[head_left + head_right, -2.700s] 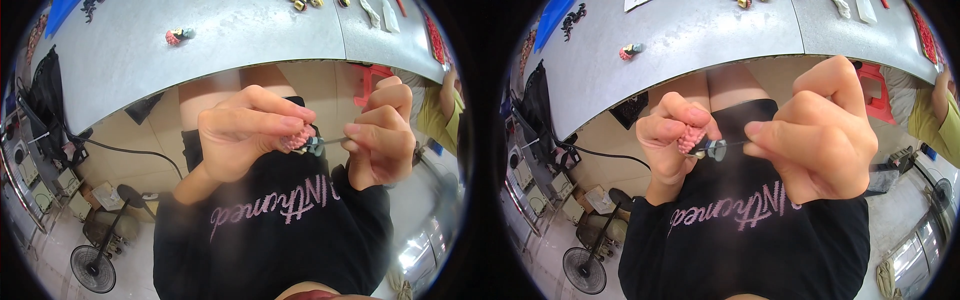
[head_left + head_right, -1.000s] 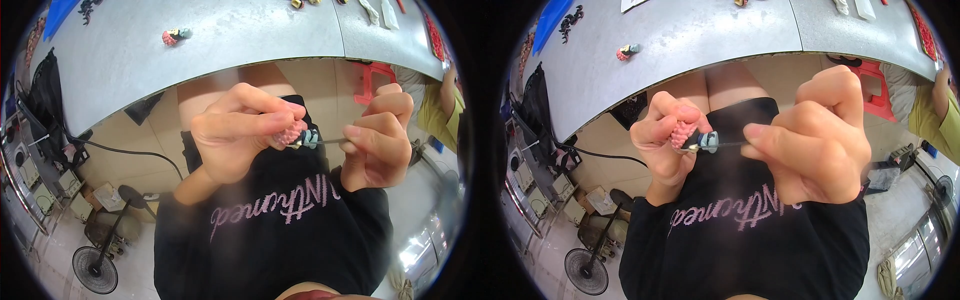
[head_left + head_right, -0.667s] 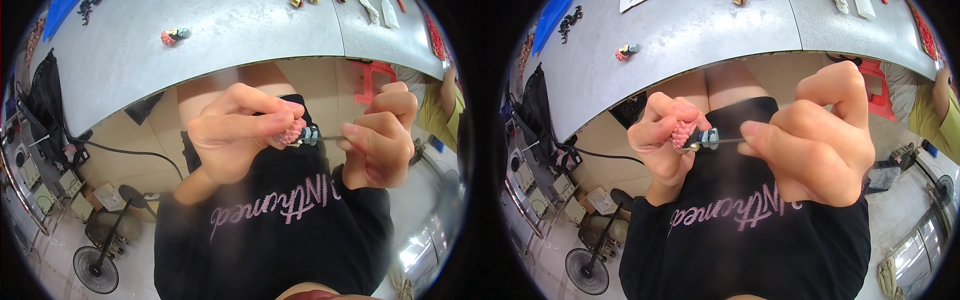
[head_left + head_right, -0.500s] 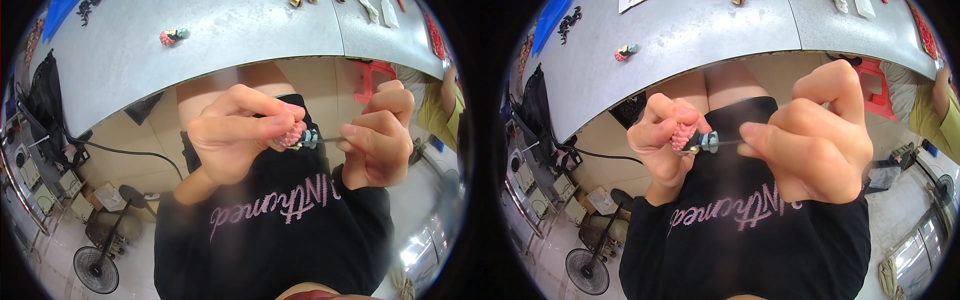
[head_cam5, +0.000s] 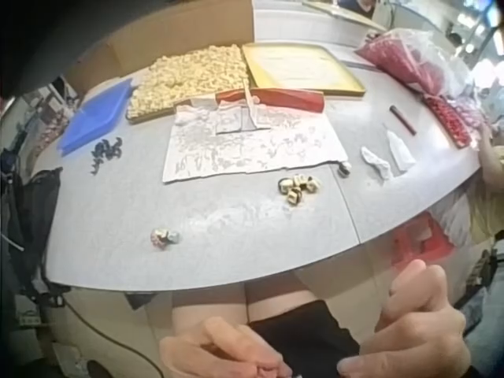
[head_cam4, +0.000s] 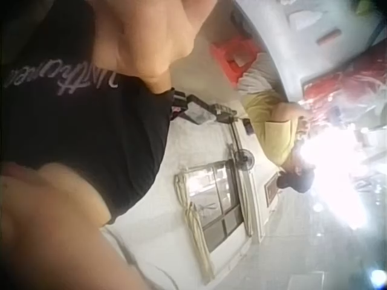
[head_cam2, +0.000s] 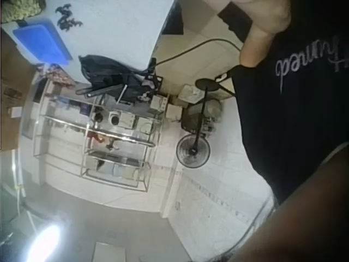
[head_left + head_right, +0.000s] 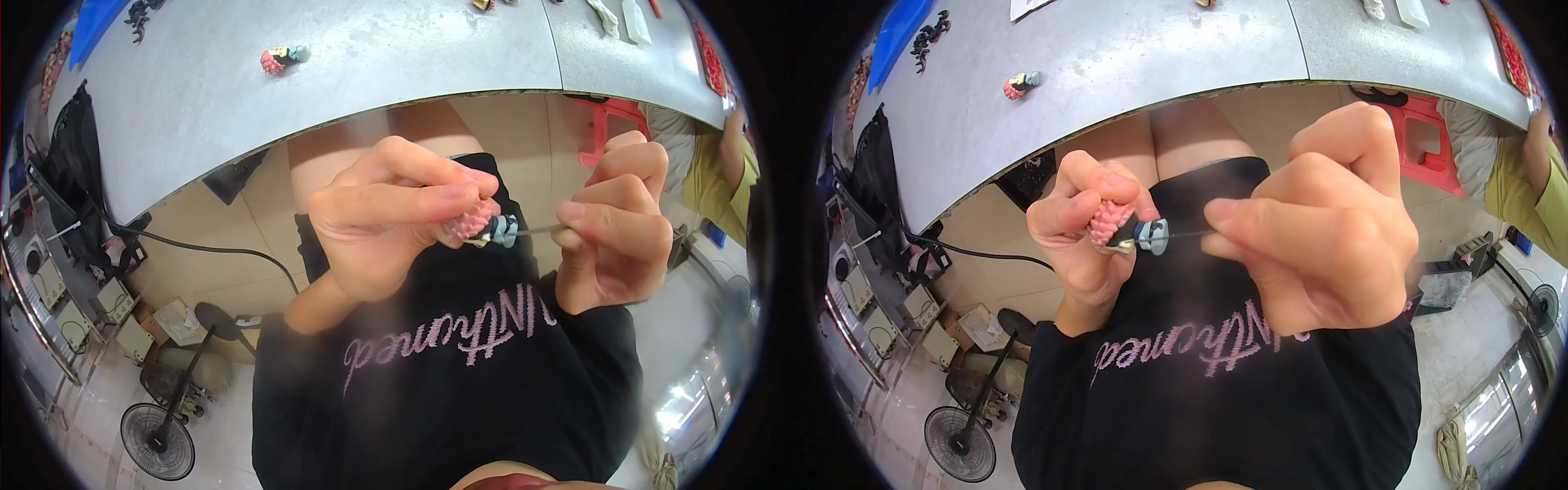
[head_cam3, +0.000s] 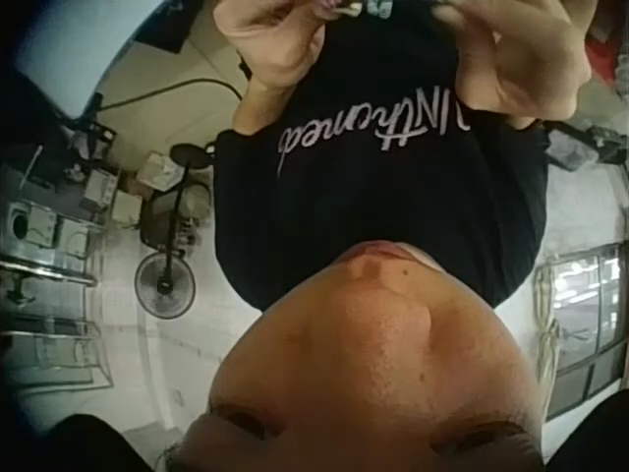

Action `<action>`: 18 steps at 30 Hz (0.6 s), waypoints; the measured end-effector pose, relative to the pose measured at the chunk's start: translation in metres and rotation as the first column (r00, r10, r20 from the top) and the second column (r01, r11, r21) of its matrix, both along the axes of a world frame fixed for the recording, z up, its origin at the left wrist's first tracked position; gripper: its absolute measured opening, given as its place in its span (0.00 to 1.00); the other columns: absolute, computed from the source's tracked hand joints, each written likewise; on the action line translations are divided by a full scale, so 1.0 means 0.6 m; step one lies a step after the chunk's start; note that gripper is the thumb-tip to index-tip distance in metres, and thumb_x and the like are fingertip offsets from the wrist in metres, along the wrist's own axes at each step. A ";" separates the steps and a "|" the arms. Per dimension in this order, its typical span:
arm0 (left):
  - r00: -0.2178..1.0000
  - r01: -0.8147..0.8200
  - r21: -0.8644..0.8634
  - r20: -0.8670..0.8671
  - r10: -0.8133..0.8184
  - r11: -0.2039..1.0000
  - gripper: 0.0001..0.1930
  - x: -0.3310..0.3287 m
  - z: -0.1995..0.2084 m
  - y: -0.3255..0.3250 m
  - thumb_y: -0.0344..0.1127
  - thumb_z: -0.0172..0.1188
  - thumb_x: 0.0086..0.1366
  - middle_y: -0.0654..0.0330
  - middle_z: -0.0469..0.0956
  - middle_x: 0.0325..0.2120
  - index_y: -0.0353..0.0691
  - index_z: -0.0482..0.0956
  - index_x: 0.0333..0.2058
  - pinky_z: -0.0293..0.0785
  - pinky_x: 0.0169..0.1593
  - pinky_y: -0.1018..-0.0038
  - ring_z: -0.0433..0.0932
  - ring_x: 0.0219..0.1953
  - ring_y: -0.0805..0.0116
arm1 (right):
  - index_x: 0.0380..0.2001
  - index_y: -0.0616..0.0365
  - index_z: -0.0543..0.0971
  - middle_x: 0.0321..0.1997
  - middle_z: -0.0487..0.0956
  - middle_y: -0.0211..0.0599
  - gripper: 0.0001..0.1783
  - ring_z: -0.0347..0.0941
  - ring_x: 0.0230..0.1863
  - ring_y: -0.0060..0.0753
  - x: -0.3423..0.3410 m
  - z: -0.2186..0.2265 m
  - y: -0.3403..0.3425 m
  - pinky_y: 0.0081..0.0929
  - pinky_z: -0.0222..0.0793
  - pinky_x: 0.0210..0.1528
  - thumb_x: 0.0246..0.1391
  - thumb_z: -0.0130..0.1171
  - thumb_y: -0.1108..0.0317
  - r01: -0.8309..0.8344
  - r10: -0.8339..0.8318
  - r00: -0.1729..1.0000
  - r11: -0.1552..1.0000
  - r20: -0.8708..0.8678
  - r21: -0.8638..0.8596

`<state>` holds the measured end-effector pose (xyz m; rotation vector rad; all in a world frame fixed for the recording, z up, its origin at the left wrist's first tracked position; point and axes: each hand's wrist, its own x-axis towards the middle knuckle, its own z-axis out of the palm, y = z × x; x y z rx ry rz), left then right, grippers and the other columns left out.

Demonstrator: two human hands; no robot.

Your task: Assembling and finishing small toy figurines using glue and a small scraping tool.

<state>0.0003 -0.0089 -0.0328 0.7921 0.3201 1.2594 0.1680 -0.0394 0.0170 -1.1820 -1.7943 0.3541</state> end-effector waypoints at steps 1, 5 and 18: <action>1.000 -0.002 0.015 -0.002 0.002 1.000 0.13 0.001 -0.001 0.000 0.11 0.56 0.48 0.47 0.74 0.35 0.28 0.78 0.34 0.77 0.35 0.78 0.78 0.33 0.64 | 0.30 0.58 0.70 0.16 0.67 0.30 0.11 0.55 0.27 0.31 0.000 0.000 0.000 0.31 0.48 0.28 0.47 0.59 0.65 0.001 -0.001 1.000 1.000 0.002 0.000; 1.000 -0.011 0.009 -0.025 0.011 1.000 0.13 -0.001 0.004 0.000 0.11 0.56 0.49 0.47 0.74 0.35 0.28 0.78 0.34 0.77 0.36 0.78 0.78 0.33 0.65 | 0.30 0.59 0.72 0.16 0.68 0.31 0.12 0.55 0.26 0.31 0.003 0.005 0.004 0.31 0.47 0.26 0.39 0.59 0.71 -0.029 0.026 0.999 0.998 0.047 0.051; 0.960 -0.008 0.131 -0.278 0.045 0.991 0.14 -0.004 0.004 0.001 0.34 0.62 0.55 0.55 0.69 0.27 0.30 0.77 0.36 0.67 0.23 0.80 0.72 0.22 0.67 | 0.31 0.58 0.71 0.16 0.68 0.30 0.10 0.55 0.26 0.31 -0.002 -0.003 0.002 0.31 0.48 0.27 0.43 0.59 0.71 -0.025 0.025 1.000 0.999 0.008 0.035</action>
